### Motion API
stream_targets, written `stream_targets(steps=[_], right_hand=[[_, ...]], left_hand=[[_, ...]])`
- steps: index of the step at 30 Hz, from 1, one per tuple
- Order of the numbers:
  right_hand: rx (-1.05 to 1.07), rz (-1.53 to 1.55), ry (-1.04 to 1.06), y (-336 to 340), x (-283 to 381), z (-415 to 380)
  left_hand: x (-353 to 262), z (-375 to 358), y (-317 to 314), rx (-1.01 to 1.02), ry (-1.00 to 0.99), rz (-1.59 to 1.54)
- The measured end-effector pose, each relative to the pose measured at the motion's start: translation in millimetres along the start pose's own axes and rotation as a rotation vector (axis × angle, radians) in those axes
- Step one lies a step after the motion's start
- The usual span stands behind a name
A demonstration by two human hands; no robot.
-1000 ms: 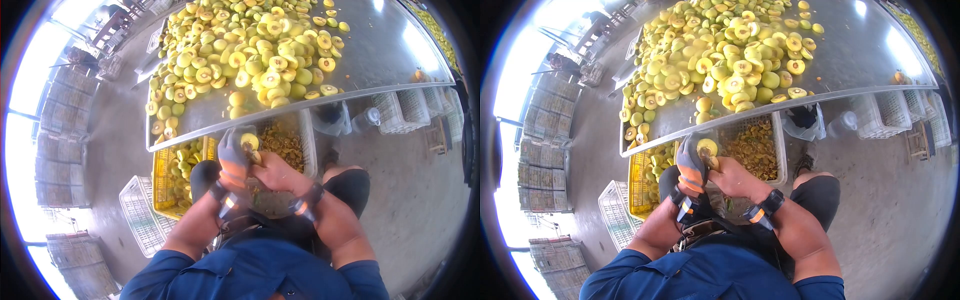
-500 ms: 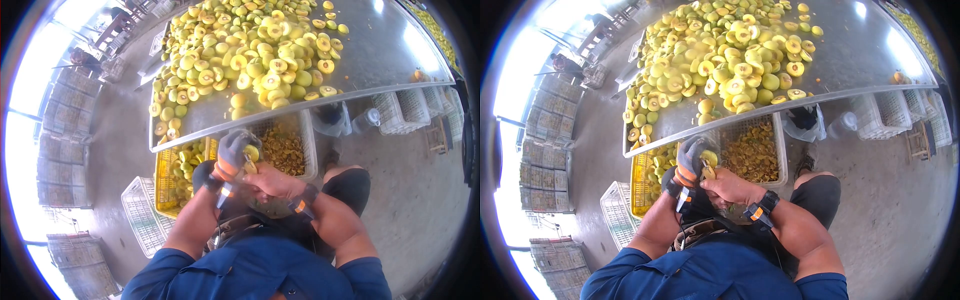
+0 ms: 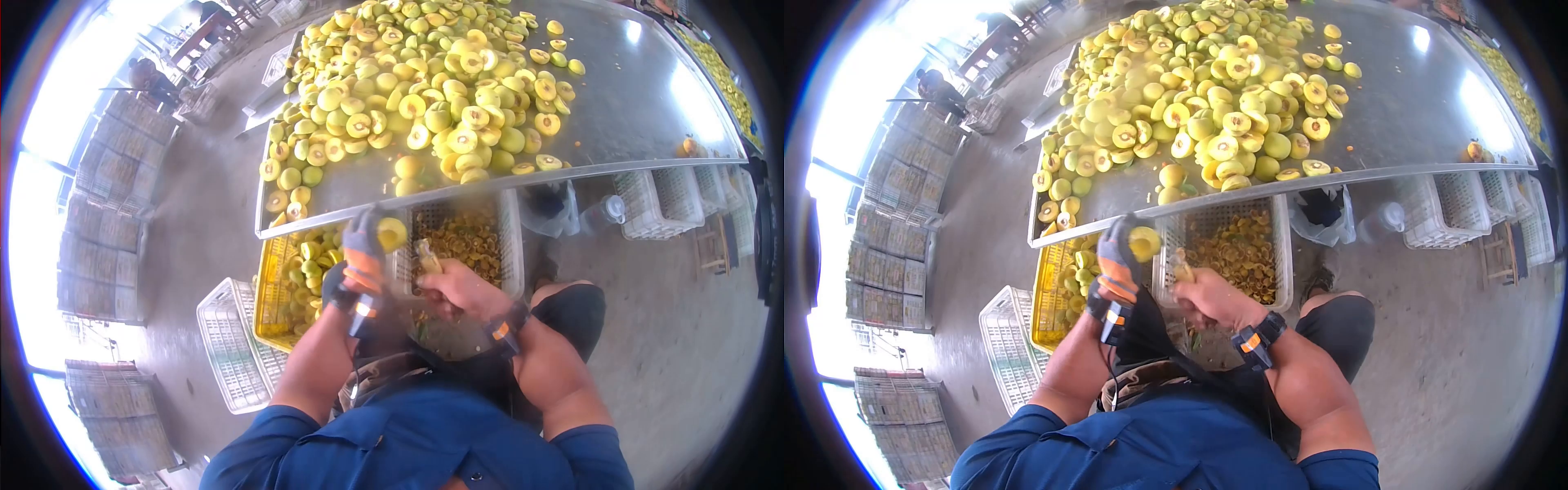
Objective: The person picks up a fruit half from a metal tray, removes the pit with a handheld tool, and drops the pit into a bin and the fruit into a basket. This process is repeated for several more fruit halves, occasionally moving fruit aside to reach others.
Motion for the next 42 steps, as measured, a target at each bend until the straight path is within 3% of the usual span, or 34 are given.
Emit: stream_targets(steps=[2, 3, 4, 5, 6, 7, 9, 11, 13, 15, 16, 17, 19, 22, 34, 37, 42], right_hand=[[-0.250, -0.139, 0.003, 37.0, -15.9, 24.1], [-0.245, -0.109, 0.021, 37.8, -12.6, 24.1], [-0.239, -0.077, 0.038, 36.8, -11.8, 23.5], [-0.232, -0.047, 0.053, 36.2, -12.4, 22.8], [-0.206, -0.030, 0.093, 36.6, -12.7, 24.7], [-0.200, -0.032, 0.102, 35.3, -12.8, 22.8], [-0.189, -0.038, 0.126, 29.4, -10.4, 19.6], [-0.208, -0.099, 0.189, 28.2, -11.3, 18.0], [-0.191, -0.149, 0.280, 24.0, -6.2, 22.5], [-0.247, -0.162, 0.229, 17.0, 5.7, 20.2], [-0.247, -0.175, 0.231, 13.5, 13.0, 20.1], [-0.255, -0.181, 0.224, 12.1, 15.7, 17.5], [-0.269, -0.175, 0.206, 12.5, 19.5, 15.8], [-0.267, -0.150, 0.192, 14.4, 19.7, 16.7], [-0.242, -0.178, 0.215, 8.5, 20.7, 12.8], [-0.231, -0.179, 0.224, 10.5, 17.7, 12.8], [-0.223, -0.167, 0.241, 9.5, 22.8, 11.4]], left_hand=[[-24.4, 5.4, 40.4, -0.040, -0.117, 0.253], [23.2, 3.0, 53.1, -0.114, -0.058, 0.293], [37.1, 3.7, 74.6, -0.132, 0.285, -0.089], [48.3, -4.4, 95.2, -0.284, 0.601, -0.490], [65.6, -7.2, 109.2, -0.338, 0.651, -0.613], [96.3, -13.2, 130.3, -0.320, 0.682, -0.404], [90.7, -7.4, 155.2, -0.232, 0.590, 0.380], [50.7, 12.1, 148.5, -0.287, 0.211, 0.696], [66.3, 36.1, 109.8, -0.093, 0.413, 0.305], [85.7, 62.8, 42.5, 0.038, 0.225, 0.278], [36.1, 73.8, 22.1, 0.072, 0.020, 0.338], [41.5, 85.1, -13.9, 0.236, 0.091, 0.381], [-4.9, 105.4, -48.6, 0.571, 0.350, 0.662], [-4.5, 111.7, -76.3, 0.709, 0.356, 0.646], [-6.6, 115.7, -65.0, 0.644, 0.334, 0.416], [18.9, 116.7, -90.8, 0.675, 0.370, 0.462], [-11.1, 108.0, -91.7, 0.622, 0.431, 0.563]])
Point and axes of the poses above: each hand's wrist, its own z-axis towards the middle knuckle, its own y-axis out of the back of the hand, x = y × z, the point moved 7 cm from there along z, towards the middle knuckle, and after that the axes turned 4 degrees about y, right-handed, at the moved point
